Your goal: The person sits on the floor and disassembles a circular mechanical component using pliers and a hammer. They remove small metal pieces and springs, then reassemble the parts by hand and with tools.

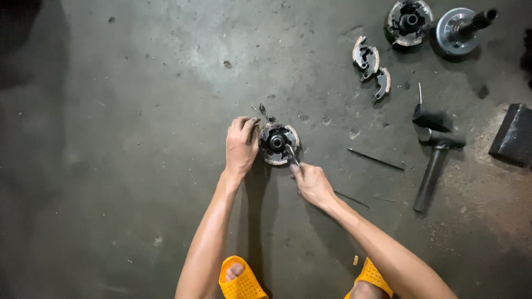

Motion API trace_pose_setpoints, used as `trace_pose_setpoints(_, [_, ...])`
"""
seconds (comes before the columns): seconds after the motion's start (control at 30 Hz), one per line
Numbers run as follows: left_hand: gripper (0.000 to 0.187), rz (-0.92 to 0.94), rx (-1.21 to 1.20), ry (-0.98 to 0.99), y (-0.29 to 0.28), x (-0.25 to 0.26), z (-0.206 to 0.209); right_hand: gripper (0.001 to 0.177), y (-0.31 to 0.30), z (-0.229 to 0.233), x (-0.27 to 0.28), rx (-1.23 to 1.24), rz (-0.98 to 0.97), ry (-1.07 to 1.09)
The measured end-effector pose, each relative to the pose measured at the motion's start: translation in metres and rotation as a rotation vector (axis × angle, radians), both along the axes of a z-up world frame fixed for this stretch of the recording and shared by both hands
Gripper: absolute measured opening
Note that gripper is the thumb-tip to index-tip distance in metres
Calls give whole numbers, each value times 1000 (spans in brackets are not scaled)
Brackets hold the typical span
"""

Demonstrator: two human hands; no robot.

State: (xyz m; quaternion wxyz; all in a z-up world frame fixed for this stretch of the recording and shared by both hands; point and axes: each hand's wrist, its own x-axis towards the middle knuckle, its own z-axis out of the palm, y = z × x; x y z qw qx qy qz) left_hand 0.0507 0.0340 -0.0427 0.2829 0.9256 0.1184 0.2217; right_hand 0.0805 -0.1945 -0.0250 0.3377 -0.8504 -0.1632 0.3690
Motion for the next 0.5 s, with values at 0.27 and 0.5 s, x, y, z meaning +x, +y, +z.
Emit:
trace_pose_setpoints(0.27, [15,-264,163,312,14,51,-30,8,10,37,15,500,-334,-181])
trace_pose_setpoints(0.5, [11,-314,248,461,22,60,-49,39,21,46,35,383,-178,103])
